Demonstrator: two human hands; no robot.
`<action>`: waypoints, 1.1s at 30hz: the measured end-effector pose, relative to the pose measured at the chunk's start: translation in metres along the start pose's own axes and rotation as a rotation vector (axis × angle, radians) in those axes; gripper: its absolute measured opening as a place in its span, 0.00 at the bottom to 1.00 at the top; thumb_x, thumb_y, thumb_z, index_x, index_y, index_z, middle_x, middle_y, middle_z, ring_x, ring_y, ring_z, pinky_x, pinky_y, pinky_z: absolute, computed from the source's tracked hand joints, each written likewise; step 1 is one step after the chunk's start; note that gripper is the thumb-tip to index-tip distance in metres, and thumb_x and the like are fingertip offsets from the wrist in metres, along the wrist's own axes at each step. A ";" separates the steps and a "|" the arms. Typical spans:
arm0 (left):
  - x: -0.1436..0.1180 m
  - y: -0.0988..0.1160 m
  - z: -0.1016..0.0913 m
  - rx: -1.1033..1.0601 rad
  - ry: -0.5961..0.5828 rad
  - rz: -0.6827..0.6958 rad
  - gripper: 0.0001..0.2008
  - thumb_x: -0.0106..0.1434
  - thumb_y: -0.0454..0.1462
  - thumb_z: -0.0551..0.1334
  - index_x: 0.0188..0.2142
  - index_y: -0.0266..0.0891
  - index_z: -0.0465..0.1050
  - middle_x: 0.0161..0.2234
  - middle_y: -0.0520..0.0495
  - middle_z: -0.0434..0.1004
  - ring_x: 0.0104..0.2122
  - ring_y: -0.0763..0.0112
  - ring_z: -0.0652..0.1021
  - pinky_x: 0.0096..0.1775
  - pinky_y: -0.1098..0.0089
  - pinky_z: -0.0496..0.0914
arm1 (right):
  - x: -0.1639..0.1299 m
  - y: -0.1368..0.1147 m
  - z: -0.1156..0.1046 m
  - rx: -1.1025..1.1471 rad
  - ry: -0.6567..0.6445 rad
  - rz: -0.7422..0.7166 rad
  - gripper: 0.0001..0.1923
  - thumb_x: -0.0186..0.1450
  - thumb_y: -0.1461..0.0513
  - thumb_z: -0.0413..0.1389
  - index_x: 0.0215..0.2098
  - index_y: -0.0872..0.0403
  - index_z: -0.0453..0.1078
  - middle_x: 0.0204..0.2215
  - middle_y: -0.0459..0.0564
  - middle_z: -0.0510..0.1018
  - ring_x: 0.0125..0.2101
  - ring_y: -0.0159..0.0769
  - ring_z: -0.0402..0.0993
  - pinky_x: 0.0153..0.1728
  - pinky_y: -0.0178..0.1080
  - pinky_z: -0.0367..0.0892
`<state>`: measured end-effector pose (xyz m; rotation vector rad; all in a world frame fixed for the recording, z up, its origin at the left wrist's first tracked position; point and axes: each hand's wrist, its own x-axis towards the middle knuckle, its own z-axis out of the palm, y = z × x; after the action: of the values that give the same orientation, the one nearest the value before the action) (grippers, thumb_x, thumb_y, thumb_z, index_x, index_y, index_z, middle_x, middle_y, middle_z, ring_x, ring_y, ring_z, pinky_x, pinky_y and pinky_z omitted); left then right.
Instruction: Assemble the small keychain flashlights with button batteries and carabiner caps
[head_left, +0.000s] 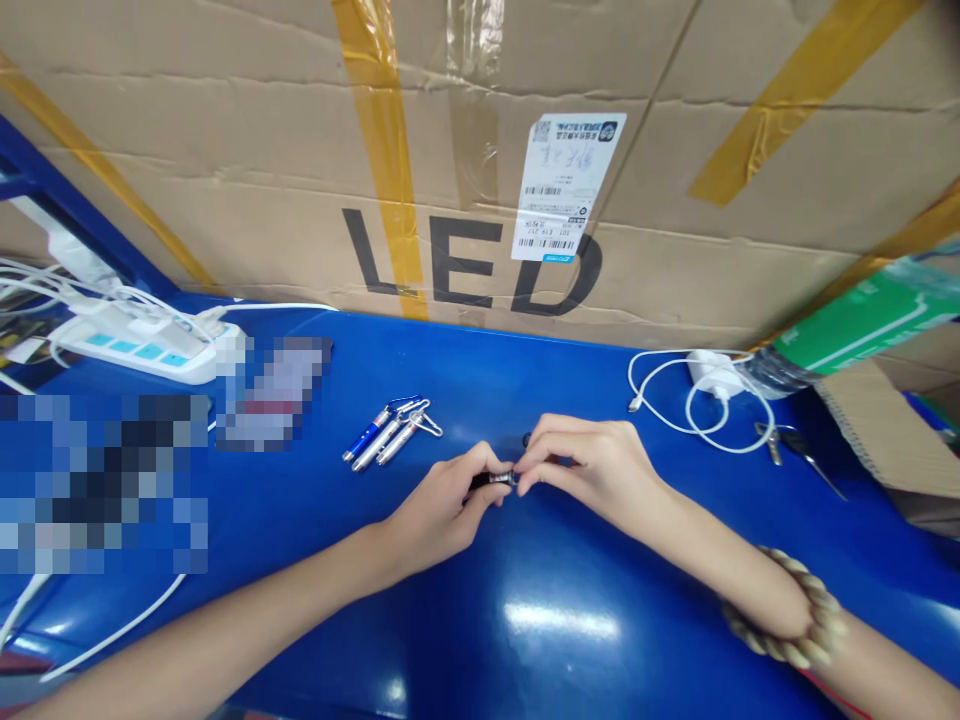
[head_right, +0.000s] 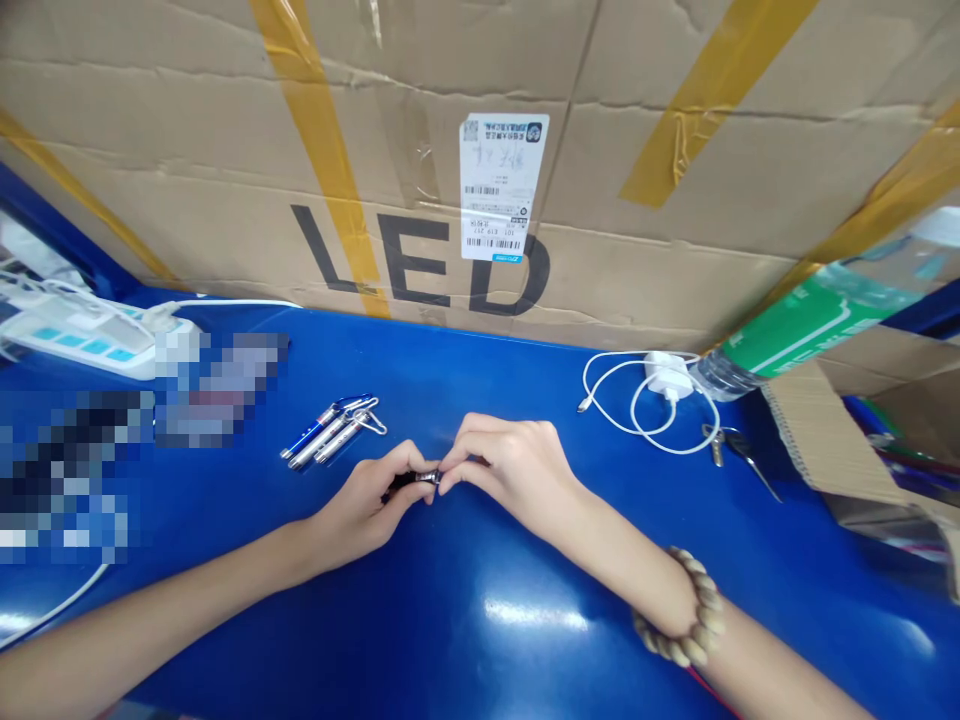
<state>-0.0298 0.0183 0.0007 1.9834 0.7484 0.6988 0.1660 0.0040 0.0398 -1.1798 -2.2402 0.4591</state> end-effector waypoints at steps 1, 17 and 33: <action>0.000 0.000 0.000 0.006 0.010 0.004 0.04 0.63 0.31 0.53 0.31 0.39 0.62 0.25 0.53 0.71 0.22 0.76 0.71 0.24 0.77 0.62 | 0.000 0.001 0.001 0.021 0.003 0.014 0.07 0.61 0.60 0.59 0.26 0.51 0.76 0.28 0.43 0.78 0.28 0.29 0.74 0.25 0.29 0.59; 0.002 -0.007 -0.002 0.151 0.221 0.257 0.05 0.63 0.28 0.57 0.33 0.39 0.67 0.30 0.48 0.76 0.31 0.70 0.77 0.31 0.73 0.70 | 0.008 0.000 0.017 0.740 -0.046 0.608 0.16 0.46 0.52 0.67 0.19 0.57 0.72 0.14 0.43 0.72 0.13 0.25 0.64 0.14 0.29 0.59; 0.005 0.001 -0.007 0.293 0.224 0.337 0.09 0.67 0.30 0.53 0.43 0.37 0.69 0.31 0.46 0.78 0.27 0.69 0.73 0.32 0.69 0.67 | 0.010 -0.001 0.020 0.927 -0.135 0.767 0.21 0.46 0.50 0.66 0.17 0.56 0.63 0.12 0.39 0.68 0.12 0.22 0.61 0.11 0.25 0.57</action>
<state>-0.0318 0.0252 0.0056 2.3564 0.6822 1.0745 0.1485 0.0109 0.0271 -1.4018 -1.2475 1.6765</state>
